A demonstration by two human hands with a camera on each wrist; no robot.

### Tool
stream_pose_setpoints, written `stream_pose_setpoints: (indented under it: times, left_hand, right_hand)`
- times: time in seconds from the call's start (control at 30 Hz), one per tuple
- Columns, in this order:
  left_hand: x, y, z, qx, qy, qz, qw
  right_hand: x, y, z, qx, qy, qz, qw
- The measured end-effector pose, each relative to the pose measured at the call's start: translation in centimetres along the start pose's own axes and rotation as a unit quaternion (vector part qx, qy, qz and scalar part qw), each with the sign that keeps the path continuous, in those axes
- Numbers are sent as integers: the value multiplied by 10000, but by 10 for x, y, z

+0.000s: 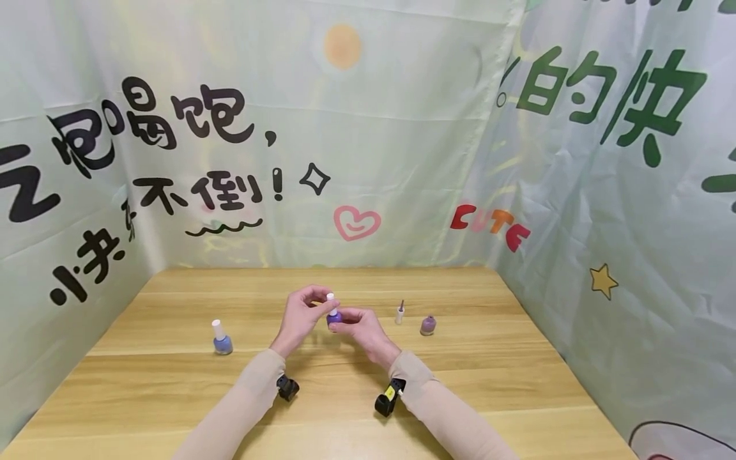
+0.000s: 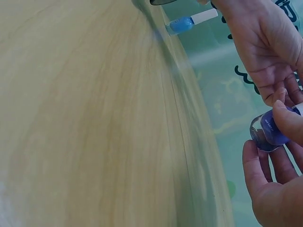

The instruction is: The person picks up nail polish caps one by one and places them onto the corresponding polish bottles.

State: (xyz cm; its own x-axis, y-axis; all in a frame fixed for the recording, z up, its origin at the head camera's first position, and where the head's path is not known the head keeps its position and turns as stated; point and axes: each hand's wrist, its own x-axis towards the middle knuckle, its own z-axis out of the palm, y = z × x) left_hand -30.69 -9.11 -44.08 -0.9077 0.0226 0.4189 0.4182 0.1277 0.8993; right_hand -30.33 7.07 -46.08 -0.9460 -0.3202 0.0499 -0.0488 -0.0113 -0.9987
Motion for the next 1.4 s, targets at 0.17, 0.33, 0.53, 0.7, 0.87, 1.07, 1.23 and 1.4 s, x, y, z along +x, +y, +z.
stream_pose_setpoints:
  times: [0.17,0.33,0.53,0.7,0.87,1.07,1.23,1.4]
  left_hand:
    - [0,1,-2,-125,-90,-210,9997]
    - [-3,15,-5,-135,-234,-322,9991]
    - [-8,29,-6,3,-561,-322,9979]
    - [-6,23,-4,-9,-471,-332,9983]
    - [-2,5,0,-42,-80,-268,9996]
    - [-5,18,2,9,-32,-211,9998]
    - [-8,30,0,264,-384,-38,9989]
    - [-6,25,-1,234,-537,-140,9982]
  right_hand:
    - [1,0,-1,-36,-8,52,10000]
    - [1,1,-2,-67,-11,65,10000]
    - [1,0,-4,-56,-33,33,10000]
    - [0,0,-5,-5,-86,77,9999]
    - [-2,1,-5,42,-87,84,9999]
    - [-1,3,-5,88,-98,56,9999]
    - [0,5,-5,161,-126,19,9998]
    - [0,6,-6,159,-124,17,9998]
